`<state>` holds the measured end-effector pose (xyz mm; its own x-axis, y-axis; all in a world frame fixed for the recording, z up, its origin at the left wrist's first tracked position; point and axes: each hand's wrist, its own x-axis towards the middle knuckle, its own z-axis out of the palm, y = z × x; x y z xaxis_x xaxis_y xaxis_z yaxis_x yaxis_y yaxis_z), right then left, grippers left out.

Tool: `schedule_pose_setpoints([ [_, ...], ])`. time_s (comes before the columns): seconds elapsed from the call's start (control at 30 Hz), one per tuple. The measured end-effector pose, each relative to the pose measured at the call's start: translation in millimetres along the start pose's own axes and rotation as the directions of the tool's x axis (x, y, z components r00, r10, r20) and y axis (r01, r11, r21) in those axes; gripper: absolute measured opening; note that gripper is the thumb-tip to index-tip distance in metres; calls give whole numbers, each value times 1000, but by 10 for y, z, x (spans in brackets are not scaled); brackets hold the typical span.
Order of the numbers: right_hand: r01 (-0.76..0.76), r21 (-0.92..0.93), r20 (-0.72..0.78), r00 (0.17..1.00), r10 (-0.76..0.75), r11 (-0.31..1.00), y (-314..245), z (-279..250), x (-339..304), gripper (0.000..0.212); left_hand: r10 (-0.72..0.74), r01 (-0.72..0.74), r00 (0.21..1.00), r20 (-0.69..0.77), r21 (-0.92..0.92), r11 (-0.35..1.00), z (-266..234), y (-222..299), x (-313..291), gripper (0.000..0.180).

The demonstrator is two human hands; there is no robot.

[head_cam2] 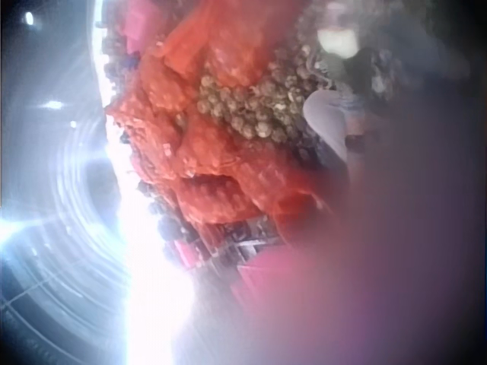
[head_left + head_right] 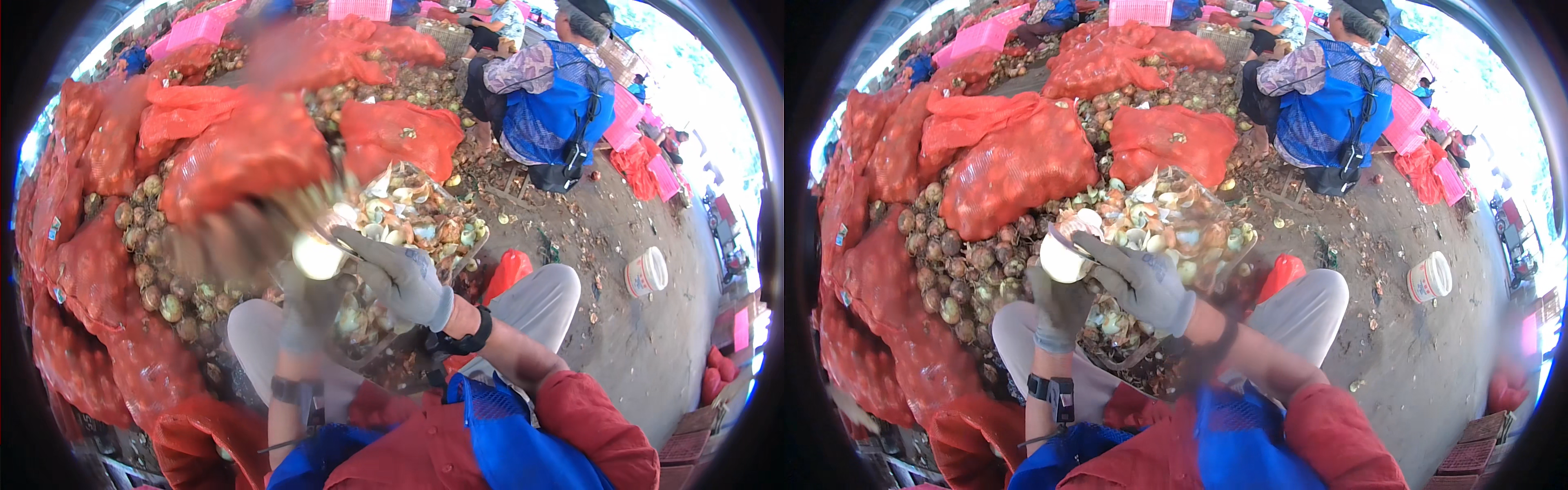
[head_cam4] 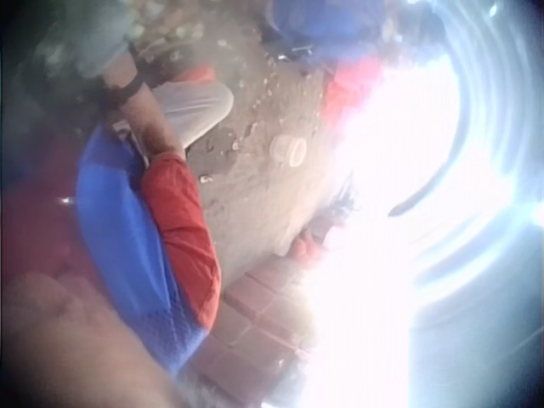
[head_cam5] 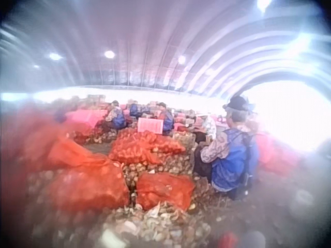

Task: The person picks up a bucket and sets it down, then opens a red mesh bag to retrieve onions and places them into a pink crate. They kemudian use a knife to peel the outer skin from several onions, placing the peeled onions in a crate and discarding the skins.

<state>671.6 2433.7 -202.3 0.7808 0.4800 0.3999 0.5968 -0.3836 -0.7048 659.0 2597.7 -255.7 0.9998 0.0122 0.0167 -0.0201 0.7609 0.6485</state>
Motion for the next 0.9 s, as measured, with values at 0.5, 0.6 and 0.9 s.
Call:
schedule_pose_setpoints([
  [0.5,97,-338,11,995,-99,936,174,71,50,53,17,-24,994,105,70,997,-208,-47,31,69],
  [0.6,-25,-340,-35,999,14,940,357,47,154,49,-42,30,987,153,83,996,-320,-51,-15,72],
  [0.9,108,-281,52,994,-97,954,147,-8,19,54,-17,11,998,58,101,995,-127,-108,47,71],
])
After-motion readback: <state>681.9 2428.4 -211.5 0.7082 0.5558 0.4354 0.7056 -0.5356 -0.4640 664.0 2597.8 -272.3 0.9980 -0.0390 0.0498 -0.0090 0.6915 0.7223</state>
